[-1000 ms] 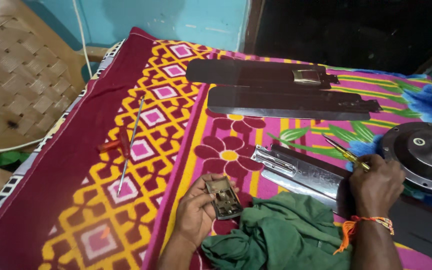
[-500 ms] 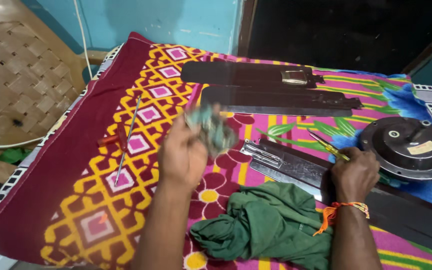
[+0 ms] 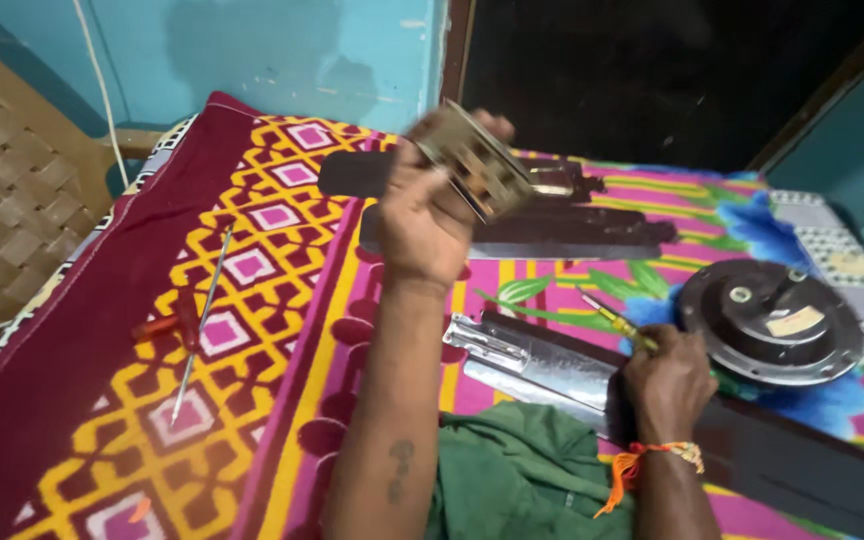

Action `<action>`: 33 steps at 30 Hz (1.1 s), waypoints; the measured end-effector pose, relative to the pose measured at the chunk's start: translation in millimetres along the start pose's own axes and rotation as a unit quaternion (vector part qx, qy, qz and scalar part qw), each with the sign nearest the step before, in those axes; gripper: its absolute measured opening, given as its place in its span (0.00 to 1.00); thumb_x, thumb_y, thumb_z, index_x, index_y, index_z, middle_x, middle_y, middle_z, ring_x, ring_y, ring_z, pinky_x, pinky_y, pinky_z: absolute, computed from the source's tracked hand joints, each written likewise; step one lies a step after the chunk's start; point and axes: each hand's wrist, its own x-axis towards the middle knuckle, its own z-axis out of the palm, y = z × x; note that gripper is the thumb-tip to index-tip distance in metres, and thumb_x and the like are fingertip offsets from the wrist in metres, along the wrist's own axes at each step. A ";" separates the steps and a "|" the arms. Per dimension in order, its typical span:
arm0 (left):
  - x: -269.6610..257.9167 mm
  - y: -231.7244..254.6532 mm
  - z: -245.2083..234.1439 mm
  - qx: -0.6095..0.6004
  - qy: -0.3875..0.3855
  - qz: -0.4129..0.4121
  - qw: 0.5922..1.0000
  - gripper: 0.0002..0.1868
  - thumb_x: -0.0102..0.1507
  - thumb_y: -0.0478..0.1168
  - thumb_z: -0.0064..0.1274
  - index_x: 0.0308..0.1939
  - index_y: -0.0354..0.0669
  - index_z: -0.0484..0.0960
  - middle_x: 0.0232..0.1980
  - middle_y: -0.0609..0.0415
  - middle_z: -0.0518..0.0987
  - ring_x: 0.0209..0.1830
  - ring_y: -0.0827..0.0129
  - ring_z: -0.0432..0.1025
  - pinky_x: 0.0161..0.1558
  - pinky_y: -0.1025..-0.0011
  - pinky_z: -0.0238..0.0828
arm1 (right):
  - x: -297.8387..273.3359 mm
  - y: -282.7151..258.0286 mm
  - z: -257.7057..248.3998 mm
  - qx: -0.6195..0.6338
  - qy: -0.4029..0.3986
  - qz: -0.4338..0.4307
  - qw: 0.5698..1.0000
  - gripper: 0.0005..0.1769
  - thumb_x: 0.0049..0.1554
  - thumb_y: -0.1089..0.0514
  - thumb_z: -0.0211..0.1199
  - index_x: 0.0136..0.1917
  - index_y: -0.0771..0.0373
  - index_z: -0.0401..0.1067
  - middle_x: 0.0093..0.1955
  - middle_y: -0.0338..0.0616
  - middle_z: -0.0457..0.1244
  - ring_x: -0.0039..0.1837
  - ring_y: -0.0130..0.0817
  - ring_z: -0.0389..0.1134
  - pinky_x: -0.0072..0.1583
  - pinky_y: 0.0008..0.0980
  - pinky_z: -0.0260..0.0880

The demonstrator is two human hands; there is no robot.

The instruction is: The person wipes fan blades and a motor housing with a green cloth and handles a circuit board from a ceiling fan unit.

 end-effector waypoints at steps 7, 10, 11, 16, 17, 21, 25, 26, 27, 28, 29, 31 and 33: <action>-13.6 56.7 -47.7 0.195 -0.001 0.055 0.979 0.27 0.66 0.23 0.33 0.69 0.37 0.71 0.62 0.32 0.75 0.67 0.42 0.72 0.76 0.49 0.69 | 2.6 0.0 -3.8 0.020 -0.009 -0.010 1.000 0.10 0.56 0.57 0.66 0.52 0.53 0.82 0.53 0.52 0.67 0.57 0.53 0.69 0.57 0.52 0.67; -13.1 75.8 -56.7 0.180 0.057 0.081 0.979 0.29 0.61 0.24 0.34 0.66 0.40 0.70 0.63 0.34 0.76 0.66 0.42 0.73 0.74 0.49 0.70 | 5.5 -4.4 -7.0 0.030 -0.006 -0.019 0.999 0.09 0.55 0.56 0.68 0.51 0.54 0.82 0.52 0.52 0.67 0.55 0.53 0.69 0.56 0.50 0.68; -14.2 81.8 -58.1 0.164 0.041 0.081 0.982 0.28 0.61 0.24 0.34 0.66 0.39 0.71 0.62 0.34 0.76 0.66 0.42 0.74 0.73 0.48 0.71 | 4.7 -2.5 -9.2 0.030 -0.002 -0.025 0.999 0.09 0.55 0.55 0.69 0.50 0.54 0.82 0.51 0.52 0.66 0.55 0.53 0.69 0.56 0.49 0.68; -23.4 106.6 -61.0 0.196 0.018 0.023 0.980 0.27 0.63 0.25 0.35 0.66 0.38 0.71 0.60 0.34 0.77 0.65 0.44 0.75 0.69 0.48 0.74 | 4.7 -1.6 -9.9 0.044 -0.001 -0.012 0.999 0.10 0.54 0.58 0.69 0.50 0.54 0.83 0.53 0.52 0.66 0.54 0.53 0.69 0.56 0.50 0.69; -27.7 112.7 -62.0 0.227 0.019 0.006 0.974 0.26 0.63 0.25 0.35 0.65 0.37 0.71 0.60 0.34 0.77 0.65 0.44 0.75 0.70 0.49 0.75 | 4.9 -3.7 -9.1 0.048 0.002 -0.012 0.999 0.10 0.54 0.58 0.69 0.50 0.54 0.83 0.53 0.52 0.65 0.54 0.54 0.69 0.56 0.50 0.68; -53.9 122.9 -73.2 0.266 0.101 -0.060 0.957 0.19 0.67 0.25 0.37 0.62 0.36 0.70 0.59 0.35 0.77 0.63 0.45 0.75 0.68 0.52 0.76 | 2.3 -5.1 -9.5 0.051 0.021 -0.041 0.998 0.09 0.54 0.58 0.69 0.49 0.55 0.83 0.52 0.52 0.65 0.55 0.55 0.69 0.57 0.50 0.69; -93.2 111.4 -82.6 0.285 0.227 -0.206 0.908 0.18 0.65 0.26 0.34 0.57 0.36 0.71 0.55 0.34 0.78 0.55 0.48 0.77 0.55 0.52 0.80 | 3.8 -8.0 -10.0 0.006 0.013 -0.049 0.999 0.08 0.54 0.57 0.69 0.48 0.55 0.83 0.50 0.57 0.65 0.55 0.57 0.68 0.56 0.52 0.68; -105.6 105.4 -82.3 0.283 0.264 -0.248 0.888 0.19 0.64 0.26 0.33 0.57 0.36 0.71 0.54 0.34 0.78 0.54 0.49 0.78 0.54 0.52 0.82 | 4.8 -8.5 -9.8 -0.007 0.003 -0.042 0.999 0.07 0.56 0.56 0.69 0.48 0.55 0.83 0.49 0.59 0.66 0.54 0.58 0.68 0.56 0.53 0.68; -120.3 101.2 -80.1 0.290 0.253 -0.278 0.880 0.21 0.64 0.25 0.32 0.58 0.36 0.71 0.55 0.34 0.78 0.53 0.50 0.78 0.54 0.53 0.81 | 4.2 -8.3 -10.4 -0.008 -0.003 -0.040 0.999 0.08 0.56 0.56 0.69 0.49 0.56 0.83 0.49 0.60 0.66 0.54 0.58 0.68 0.56 0.53 0.69; -132.9 97.3 -77.3 0.296 0.242 -0.308 0.871 0.22 0.63 0.24 0.31 0.60 0.36 0.71 0.56 0.35 0.78 0.53 0.51 0.78 0.55 0.54 0.81 | 3.7 -8.3 -11.1 -0.009 -0.009 -0.039 0.999 0.08 0.56 0.56 0.69 0.50 0.56 0.83 0.49 0.60 0.66 0.54 0.58 0.68 0.56 0.53 0.69; -141.2 91.8 -75.0 0.293 0.242 -0.331 0.864 0.22 0.65 0.25 0.31 0.61 0.37 0.71 0.56 0.35 0.79 0.53 0.52 0.78 0.55 0.55 0.81 | 4.3 -9.0 -11.4 -0.011 -0.012 -0.038 0.999 0.09 0.56 0.56 0.69 0.50 0.56 0.83 0.49 0.61 0.66 0.54 0.59 0.68 0.56 0.53 0.69; -154.9 81.5 -70.5 0.283 0.240 -0.378 0.848 0.22 0.67 0.27 0.31 0.64 0.39 0.70 0.56 0.36 0.79 0.54 0.55 0.79 0.55 0.58 0.81 | 2.3 -12.1 -10.9 -0.008 0.005 -0.048 0.999 0.09 0.56 0.56 0.69 0.50 0.56 0.83 0.50 0.59 0.66 0.55 0.58 0.68 0.56 0.53 0.68; -163.7 72.6 -67.4 0.281 0.217 -0.396 0.847 0.23 0.67 0.26 0.33 0.65 0.38 0.70 0.57 0.40 0.77 0.54 0.59 0.78 0.55 0.59 0.81 | 2.0 -13.7 -11.9 -0.019 0.017 -0.055 0.998 0.09 0.55 0.56 0.69 0.50 0.55 0.83 0.49 0.58 0.66 0.55 0.58 0.68 0.55 0.54 0.68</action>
